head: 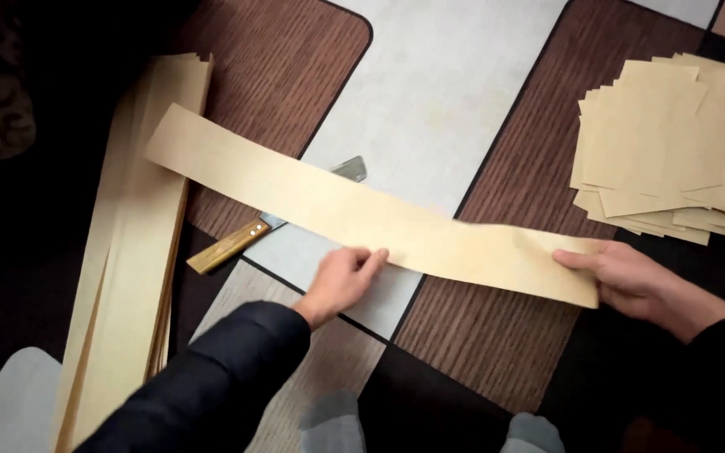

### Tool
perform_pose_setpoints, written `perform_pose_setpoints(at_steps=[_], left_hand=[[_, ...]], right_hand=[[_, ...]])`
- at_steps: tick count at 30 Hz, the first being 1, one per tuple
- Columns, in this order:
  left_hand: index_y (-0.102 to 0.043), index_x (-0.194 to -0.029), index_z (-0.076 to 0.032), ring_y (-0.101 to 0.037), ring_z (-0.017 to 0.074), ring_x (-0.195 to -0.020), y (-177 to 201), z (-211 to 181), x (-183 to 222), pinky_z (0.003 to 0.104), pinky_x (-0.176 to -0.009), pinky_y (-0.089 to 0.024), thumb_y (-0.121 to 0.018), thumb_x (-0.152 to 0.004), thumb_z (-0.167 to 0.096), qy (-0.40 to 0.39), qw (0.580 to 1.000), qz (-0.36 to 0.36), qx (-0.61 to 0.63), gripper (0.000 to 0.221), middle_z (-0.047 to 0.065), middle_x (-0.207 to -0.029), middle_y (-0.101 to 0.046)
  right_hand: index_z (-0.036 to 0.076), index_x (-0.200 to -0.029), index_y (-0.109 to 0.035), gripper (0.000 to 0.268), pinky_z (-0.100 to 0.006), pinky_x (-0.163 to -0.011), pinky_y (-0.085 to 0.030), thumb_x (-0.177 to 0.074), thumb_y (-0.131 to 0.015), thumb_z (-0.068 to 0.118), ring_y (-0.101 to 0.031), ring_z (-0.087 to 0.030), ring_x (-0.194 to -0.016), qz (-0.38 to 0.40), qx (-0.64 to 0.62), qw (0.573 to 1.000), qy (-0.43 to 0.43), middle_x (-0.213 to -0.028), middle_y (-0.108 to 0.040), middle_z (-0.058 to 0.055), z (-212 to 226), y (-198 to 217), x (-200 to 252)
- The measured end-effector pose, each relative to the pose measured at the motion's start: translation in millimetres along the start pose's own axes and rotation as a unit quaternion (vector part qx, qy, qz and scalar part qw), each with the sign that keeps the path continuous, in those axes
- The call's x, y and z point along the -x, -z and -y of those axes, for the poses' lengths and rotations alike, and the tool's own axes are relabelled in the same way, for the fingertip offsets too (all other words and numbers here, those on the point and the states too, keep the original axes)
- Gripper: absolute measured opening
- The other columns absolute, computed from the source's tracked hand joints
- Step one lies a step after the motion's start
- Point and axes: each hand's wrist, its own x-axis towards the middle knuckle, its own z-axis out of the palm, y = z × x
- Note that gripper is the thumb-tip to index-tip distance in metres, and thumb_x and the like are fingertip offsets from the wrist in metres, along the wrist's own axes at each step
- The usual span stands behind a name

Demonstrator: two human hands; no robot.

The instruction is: Folding long strips of paper and cutting them into smaller rectangular sheets using a knife.

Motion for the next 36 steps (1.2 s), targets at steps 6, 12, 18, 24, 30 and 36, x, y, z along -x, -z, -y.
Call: perform_pose_setpoints(at_steps=[6,12,18,24,30,36], left_hand=[[-0.071,-0.146,0.009,-0.081,0.0237,-0.085,-10,3,2,0.031,-0.073,-0.067,-0.047,-0.113,-0.060,0.150,0.914,0.089,0.366,0.081,0.021,-0.116,-0.082],[-0.062,-0.147,0.006,-0.077,0.0269,-0.108,1,42,-35,0.039,-0.090,-0.065,-0.061,-0.110,-0.027,0.079,0.871,-0.151,0.461,0.049,0.019,-0.130,-0.076],[-0.064,-0.141,0.009,-0.077,0.0312,-0.108,72,52,-50,0.044,-0.096,-0.068,-0.059,-0.106,-0.013,0.048,0.814,-0.275,0.509,0.042,0.021,-0.131,-0.073],[-0.069,-0.140,0.000,-0.066,0.0138,-0.097,125,17,-32,0.030,-0.087,-0.057,-0.051,-0.115,-0.023,-0.131,0.851,-0.435,0.264,0.038,0.009,-0.117,-0.077],[-0.055,-0.119,0.002,-0.056,0.0368,-0.101,91,-51,-12,0.049,-0.092,-0.049,-0.052,-0.101,0.010,-0.405,0.808,-0.428,-0.021,0.020,0.020,-0.116,-0.057],[-0.053,-0.170,-0.007,-0.046,0.0420,-0.167,-9,-53,-30,0.058,-0.142,-0.035,-0.044,-0.123,-0.014,-0.568,0.767,-0.252,-0.158,0.049,0.020,-0.178,-0.050]], right_hand=[[-0.028,-0.143,-0.073,0.044,-0.046,-0.072,-0.050,-0.115,-0.062,0.003,-0.068,-0.039,-0.094,0.063,0.028,0.997,-0.043,-0.124,-0.082,-0.042,2,36,2],[-0.032,-0.143,-0.077,0.043,-0.054,-0.088,-0.047,-0.112,-0.066,-0.004,-0.065,-0.045,-0.103,0.052,0.044,0.996,-0.050,-0.126,-0.080,-0.044,-26,83,-6],[-0.039,-0.109,-0.077,0.047,-0.046,-0.046,-0.041,-0.113,-0.075,0.008,-0.057,-0.041,-0.058,-0.009,0.050,0.998,-0.047,-0.086,-0.076,-0.046,-67,134,-53],[-0.013,-0.120,-0.073,0.038,-0.041,-0.053,-0.034,-0.118,-0.073,0.026,-0.050,-0.025,-0.072,-0.062,-0.006,0.997,0.054,-0.096,-0.067,-0.022,-93,117,-79],[-0.011,-0.131,-0.067,0.025,-0.049,-0.078,-0.053,-0.117,-0.059,0.008,-0.068,-0.037,-0.095,0.037,-0.109,0.990,0.086,-0.117,-0.073,-0.028,-69,4,-42],[0.001,-0.166,-0.054,0.062,-0.063,-0.098,-0.064,-0.111,-0.072,0.023,-0.078,-0.045,-0.120,0.085,-0.126,0.984,0.088,-0.141,-0.077,-0.027,-85,-65,-55]])
